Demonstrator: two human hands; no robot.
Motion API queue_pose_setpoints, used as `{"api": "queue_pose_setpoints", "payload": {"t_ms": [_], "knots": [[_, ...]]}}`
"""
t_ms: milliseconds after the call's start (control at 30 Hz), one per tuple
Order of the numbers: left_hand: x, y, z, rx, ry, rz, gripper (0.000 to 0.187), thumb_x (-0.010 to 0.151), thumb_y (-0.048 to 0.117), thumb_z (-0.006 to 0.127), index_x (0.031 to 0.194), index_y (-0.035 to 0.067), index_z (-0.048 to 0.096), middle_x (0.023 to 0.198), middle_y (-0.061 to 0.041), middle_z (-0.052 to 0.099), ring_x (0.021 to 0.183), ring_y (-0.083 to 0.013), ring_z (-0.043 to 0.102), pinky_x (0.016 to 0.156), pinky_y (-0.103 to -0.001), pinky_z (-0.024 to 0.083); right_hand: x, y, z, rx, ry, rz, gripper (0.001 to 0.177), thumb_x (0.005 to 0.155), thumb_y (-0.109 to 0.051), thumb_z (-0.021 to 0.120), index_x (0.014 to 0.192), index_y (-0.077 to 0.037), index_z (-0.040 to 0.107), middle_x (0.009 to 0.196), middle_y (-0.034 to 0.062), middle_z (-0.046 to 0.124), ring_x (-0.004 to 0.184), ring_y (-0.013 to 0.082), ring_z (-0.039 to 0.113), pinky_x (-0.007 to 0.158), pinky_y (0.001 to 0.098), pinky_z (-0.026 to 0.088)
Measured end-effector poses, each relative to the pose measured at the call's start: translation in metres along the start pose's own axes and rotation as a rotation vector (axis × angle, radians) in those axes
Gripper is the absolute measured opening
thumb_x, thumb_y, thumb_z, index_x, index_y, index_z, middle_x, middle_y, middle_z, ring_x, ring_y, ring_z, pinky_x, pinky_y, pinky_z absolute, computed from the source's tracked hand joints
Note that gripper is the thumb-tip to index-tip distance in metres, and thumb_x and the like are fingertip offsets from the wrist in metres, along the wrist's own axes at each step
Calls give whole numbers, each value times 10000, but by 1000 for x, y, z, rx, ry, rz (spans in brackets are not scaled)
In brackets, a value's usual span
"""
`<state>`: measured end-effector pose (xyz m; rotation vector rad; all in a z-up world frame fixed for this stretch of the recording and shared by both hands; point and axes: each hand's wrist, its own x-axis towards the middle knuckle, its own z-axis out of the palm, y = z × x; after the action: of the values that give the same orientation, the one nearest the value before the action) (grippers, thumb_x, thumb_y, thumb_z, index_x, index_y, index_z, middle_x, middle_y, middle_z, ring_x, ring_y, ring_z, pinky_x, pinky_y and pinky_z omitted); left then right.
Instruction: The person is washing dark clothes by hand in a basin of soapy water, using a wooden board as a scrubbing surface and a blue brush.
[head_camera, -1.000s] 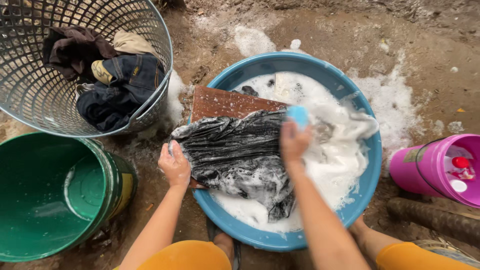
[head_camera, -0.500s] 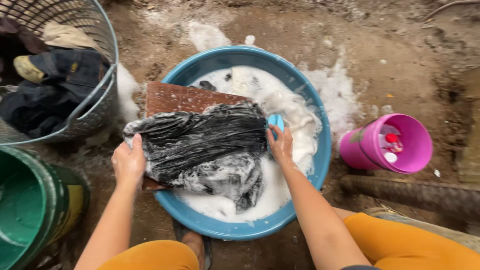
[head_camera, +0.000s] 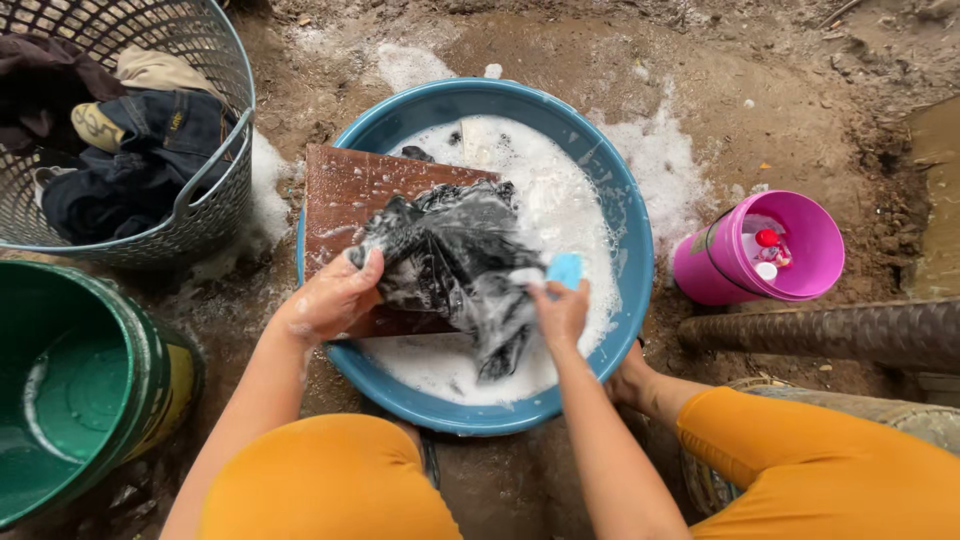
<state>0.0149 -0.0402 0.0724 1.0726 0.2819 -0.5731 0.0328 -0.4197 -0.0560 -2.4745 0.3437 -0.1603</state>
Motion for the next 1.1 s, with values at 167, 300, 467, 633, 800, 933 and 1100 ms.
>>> {"api": "queue_pose_setpoints", "payload": {"t_ms": [167,300,467,633,800,933,1100], "knots": [[-40,52,38,-150,-206,118,504,948,408,547,1338,89,558,1243,-57,685,1089,-182,672,947,-384,556,49,-12,-97,437,393,-30,460,760,-101,911,1075,27,601,989,98,699,899,205,655,885,328,530],[-73,94,57,-88,-254,139,530,1017,397,519,1391,23,559,1299,-151,680,1101,-290,647,925,-467,524,64,-43,-163,632,535,-244,348,854,139,870,1105,75,637,1248,54,477,1088,153,524,1026,284,470],[-119,135,76,225,-319,544,604,899,98,731,1456,-20,529,1380,-128,640,1289,-240,591,1115,-421,458,52,-98,-228,834,643,-367,149,895,147,818,923,27,734,1364,39,470,1308,192,503,1210,361,373],[-156,160,98,134,-214,593,785,711,-91,810,1440,-23,527,1361,-144,658,1277,-259,622,1084,-447,506,58,-135,-259,754,653,-456,176,897,193,766,865,22,737,1338,45,463,1243,167,492,1181,319,316],[-106,149,53,225,-127,628,800,738,-79,806,1469,15,496,1349,-119,649,1246,-235,637,1057,-439,541,124,-119,-194,624,564,-513,99,898,108,801,933,25,760,1520,161,441,1479,317,472,1266,402,365],[-12,89,3,105,231,332,736,739,-19,833,1411,23,536,1225,-107,671,1068,-234,648,957,-414,545,160,-76,-77,345,374,-375,188,925,-174,910,987,-35,800,1591,340,322,1470,426,379,1217,465,289],[21,27,-44,363,454,186,593,715,-5,852,1258,-4,614,1156,-108,729,1016,-210,703,944,-343,556,117,0,3,318,-182,228,517,936,-364,760,1423,-194,728,1392,299,517,1299,383,525,1161,416,404]]}}
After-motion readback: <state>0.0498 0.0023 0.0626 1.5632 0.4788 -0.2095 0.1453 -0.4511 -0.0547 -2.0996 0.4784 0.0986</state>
